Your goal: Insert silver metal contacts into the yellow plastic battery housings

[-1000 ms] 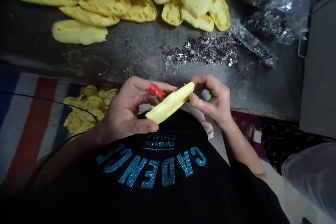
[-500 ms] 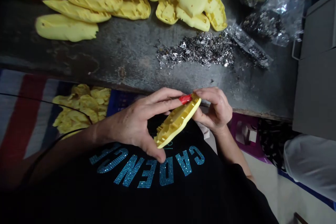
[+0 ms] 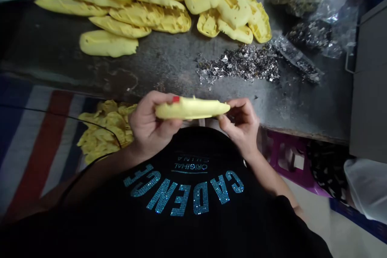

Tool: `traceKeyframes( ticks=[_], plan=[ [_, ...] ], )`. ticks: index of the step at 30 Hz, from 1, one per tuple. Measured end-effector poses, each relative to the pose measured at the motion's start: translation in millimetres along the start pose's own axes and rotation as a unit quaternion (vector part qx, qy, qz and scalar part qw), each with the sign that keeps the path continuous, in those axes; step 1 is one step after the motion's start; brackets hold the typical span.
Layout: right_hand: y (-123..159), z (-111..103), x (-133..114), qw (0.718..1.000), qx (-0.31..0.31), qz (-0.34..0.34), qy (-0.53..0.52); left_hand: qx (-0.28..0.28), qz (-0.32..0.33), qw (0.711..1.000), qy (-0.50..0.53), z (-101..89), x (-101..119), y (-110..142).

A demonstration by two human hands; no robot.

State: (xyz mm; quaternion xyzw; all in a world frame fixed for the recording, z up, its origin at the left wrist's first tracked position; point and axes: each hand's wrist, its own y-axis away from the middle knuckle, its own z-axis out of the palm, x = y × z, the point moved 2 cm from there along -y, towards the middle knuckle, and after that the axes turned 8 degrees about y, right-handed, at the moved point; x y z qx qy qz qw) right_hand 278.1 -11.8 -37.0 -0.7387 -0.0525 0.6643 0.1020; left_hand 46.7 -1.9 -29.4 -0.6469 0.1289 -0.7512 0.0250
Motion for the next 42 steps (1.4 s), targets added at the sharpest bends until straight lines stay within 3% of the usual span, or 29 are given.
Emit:
traceKeyframes(
  ticks=[2, 4, 7, 9, 10, 13, 15, 17, 19, 20, 22, 24, 26, 30, 33, 38, 42],
  plan=[
    [-4.8, -1.1, -2.7, 0.992, -0.112, 0.06, -0.02, 0.039, 0.008, 0.999, 0.008, -3.3, 3.1, -4.1],
    [-14.2, -6.2, -10.1, 0.978, -0.192, 0.081, -0.013, 0.011, -0.062, 0.998, 0.03, -4.0, 8.6, -11.8],
    [-27.1, -8.3, -24.7, 0.974, -0.214, 0.07, 0.019, -0.105, -0.19, 0.974, 0.066, -1.2, 15.6, -18.9],
    [-26.0, 2.2, -27.9, 0.964, -0.244, 0.102, -0.014, -0.123, -0.242, 0.957, 0.098, -1.4, 15.2, -16.5],
    [-22.8, 9.0, -26.1, 0.962, -0.238, 0.126, -0.056, -0.113, -0.257, 0.953, 0.117, -2.8, 13.0, -13.1],
    [-8.4, 21.2, -8.7, 0.971, -0.114, 0.169, -0.126, -0.082, -0.284, 0.946, 0.136, -10.4, 2.0, 1.8],
    [1.9, 16.4, 2.9, 0.976, -0.102, 0.158, -0.106, -0.101, -0.301, 0.943, 0.103, -14.6, -4.3, 11.3],
    [7.5, -4.0, 7.8, 0.985, -0.135, 0.107, -0.028, -0.081, -0.3, 0.947, 0.086, -16.8, -5.8, 15.6],
    [4.3, -39.3, 7.8, 0.989, -0.097, 0.014, 0.113, -0.03, -0.291, 0.952, 0.094, -15.1, -3.6, 13.3],
    [-0.5, -60.2, 7.8, 0.976, -0.024, -0.031, 0.213, -0.005, -0.286, 0.953, 0.103, -12.8, -2.0, 10.1],
    [-13.5, -94.9, 11.6, 0.913, 0.071, -0.094, 0.391, 0.025, -0.279, 0.951, 0.128, -6.1, 0.7, 1.4],
    [-27.5, -113.9, 21.2, 0.86, 0.065, -0.131, 0.488, 0.033, -0.286, 0.945, 0.154, 0.7, 2.4, -7.4],
    [-36.7, -119.2, 31.5, 0.822, 0.027, -0.161, 0.546, 0.045, -0.308, 0.935, 0.168, 5.4, 4.3, -13.7],
    [-32.5, -115.5, 37.7, 0.777, -0.021, -0.217, 0.59, 0.081, -0.345, 0.922, 0.158, 8.6, 10.1, -19.6],
    [-21.5, -117.8, 31.4, 0.788, -0.023, -0.22, 0.575, 0.071, -0.352, 0.92, 0.161, 10.1, 12.3, -23.1],
    [-28.1, -126.2, 31.0, 0.864, -0.004, -0.131, 0.486, 0.065, -0.364, 0.913, 0.174, 12.7, 6.2, -27.7],
    [-44.2, -125.0, 36.5, 0.867, -0.04, -0.119, 0.483, 0.082, -0.363, 0.909, 0.189, 19.2, 3.9, -27.8]
  ],
)
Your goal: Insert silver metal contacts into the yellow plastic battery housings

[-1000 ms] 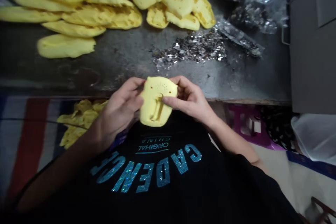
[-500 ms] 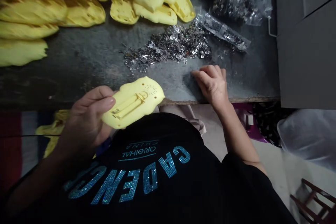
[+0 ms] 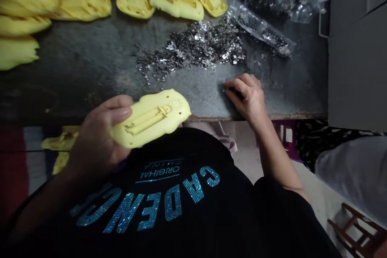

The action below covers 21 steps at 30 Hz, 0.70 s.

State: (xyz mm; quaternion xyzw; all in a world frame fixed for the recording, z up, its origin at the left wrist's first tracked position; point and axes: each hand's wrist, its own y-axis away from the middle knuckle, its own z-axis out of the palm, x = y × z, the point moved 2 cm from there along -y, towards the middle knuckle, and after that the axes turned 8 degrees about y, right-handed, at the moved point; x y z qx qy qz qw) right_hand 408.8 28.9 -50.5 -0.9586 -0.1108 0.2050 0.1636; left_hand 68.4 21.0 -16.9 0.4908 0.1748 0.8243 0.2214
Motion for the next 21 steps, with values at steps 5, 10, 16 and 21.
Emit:
traceKeyframes(
  ticks=[5, 10, 16, 21],
  plan=[
    [-7.5, -10.0, -33.1, 0.997, -0.004, -0.019, -0.071, -0.011, 0.007, 1.0, 0.007, 12.0, -3.3, 4.0],
    [-15.5, -21.9, -95.4, 0.967, -0.06, -0.083, -0.233, -0.03, 0.026, 0.999, 0.002, 10.6, -1.9, 10.0],
    [-29.3, -24.9, -131.1, 0.966, -0.087, -0.172, -0.172, -0.063, 0.038, 0.997, 0.008, 2.2, -1.5, 20.1],
    [-31.7, -33.9, -143.0, 0.966, -0.109, -0.215, -0.09, -0.076, 0.044, 0.996, 0.017, 2.1, -2.0, 24.7]
  ],
)
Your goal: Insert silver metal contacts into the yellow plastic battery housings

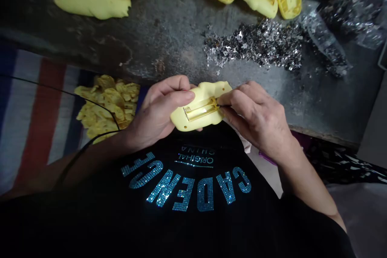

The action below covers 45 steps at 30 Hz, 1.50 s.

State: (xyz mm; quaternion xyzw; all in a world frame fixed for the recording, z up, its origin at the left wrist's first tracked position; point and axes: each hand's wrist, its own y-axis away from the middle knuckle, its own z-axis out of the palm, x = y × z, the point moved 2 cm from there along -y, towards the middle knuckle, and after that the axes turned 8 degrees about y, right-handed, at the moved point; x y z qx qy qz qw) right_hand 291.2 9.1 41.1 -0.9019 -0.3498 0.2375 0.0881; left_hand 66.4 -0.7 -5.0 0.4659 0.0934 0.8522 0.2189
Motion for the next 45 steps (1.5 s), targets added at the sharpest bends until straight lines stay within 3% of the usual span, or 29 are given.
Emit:
traceKeyframes(
  ticks=[15, 20, 25, 28, 32, 35, 40, 45],
  plan=[
    [-3.4, -9.5, -23.9, 0.984, -0.046, -0.075, 0.154, 0.004, 0.046, 0.999, -0.011, 4.8, -0.3, 8.1],
    [-2.4, -10.4, -27.9, 0.986, -0.047, -0.07, 0.147, 0.007, 0.056, 0.998, -0.013, 5.4, -0.7, 5.9],
    [5.9, -10.3, -23.8, 0.991, 0.027, -0.048, 0.125, 0.007, 0.063, 0.998, -0.014, 4.4, -0.5, 2.6],
    [12.7, -8.3, -13.9, 0.992, 0.08, 0.004, 0.096, -0.005, 0.063, 0.998, -0.015, 1.7, -3.5, 1.7],
    [15.2, -2.2, -6.1, 0.992, 0.102, 0.044, 0.065, -0.02, 0.107, 0.993, -0.042, -2.1, -8.3, 2.1],
    [15.8, 5.0, -10.4, 0.987, 0.118, 0.013, 0.112, -0.018, 0.141, 0.989, -0.045, -1.3, -8.9, 2.7],
    [25.4, 19.6, -14.9, 0.966, 0.168, -0.049, 0.191, -0.012, 0.139, 0.99, 0.002, 2.9, -7.7, 2.1],
    [33.1, 23.5, -6.5, 0.958, 0.175, -0.057, 0.221, -0.022, 0.147, 0.989, -0.013, 0.3, -12.0, 1.7]
  ],
)
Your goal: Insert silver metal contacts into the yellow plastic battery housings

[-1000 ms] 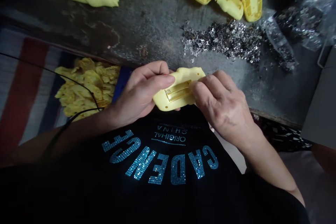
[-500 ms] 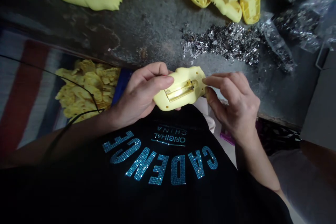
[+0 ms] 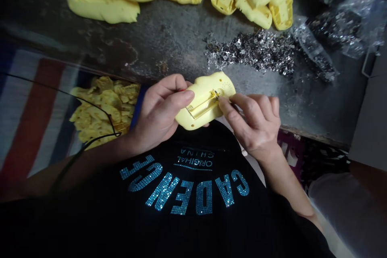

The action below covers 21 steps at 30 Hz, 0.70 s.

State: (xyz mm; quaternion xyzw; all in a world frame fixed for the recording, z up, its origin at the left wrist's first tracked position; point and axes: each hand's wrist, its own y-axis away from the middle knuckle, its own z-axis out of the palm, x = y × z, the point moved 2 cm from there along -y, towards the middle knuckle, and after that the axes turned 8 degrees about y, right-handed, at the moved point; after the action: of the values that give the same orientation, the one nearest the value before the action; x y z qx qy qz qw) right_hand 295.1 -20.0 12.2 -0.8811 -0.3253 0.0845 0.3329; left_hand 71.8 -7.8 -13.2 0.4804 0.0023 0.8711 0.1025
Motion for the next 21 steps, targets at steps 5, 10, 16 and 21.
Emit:
traceKeyframes(
  ticks=[5, 10, 16, 21],
  plan=[
    [-1.3, -0.1, 8.1, 1.0, -0.012, -0.009, -0.01, -0.005, 0.007, 1.0, -0.016, -2.2, -2.8, 0.8],
    [-5.5, 2.6, 6.2, 1.0, -0.002, 0.016, -0.024, 0.005, 0.014, 1.0, -0.015, -1.0, 0.7, 1.2],
    [-8.5, 7.9, -4.1, 0.997, -0.004, 0.029, -0.075, -0.006, 0.035, 0.999, -0.038, -4.8, -1.7, 2.6],
    [-6.7, 9.6, -3.0, 0.999, -0.002, 0.015, -0.049, 0.003, 0.028, 0.998, -0.047, -5.2, -2.1, 2.1]
  ],
)
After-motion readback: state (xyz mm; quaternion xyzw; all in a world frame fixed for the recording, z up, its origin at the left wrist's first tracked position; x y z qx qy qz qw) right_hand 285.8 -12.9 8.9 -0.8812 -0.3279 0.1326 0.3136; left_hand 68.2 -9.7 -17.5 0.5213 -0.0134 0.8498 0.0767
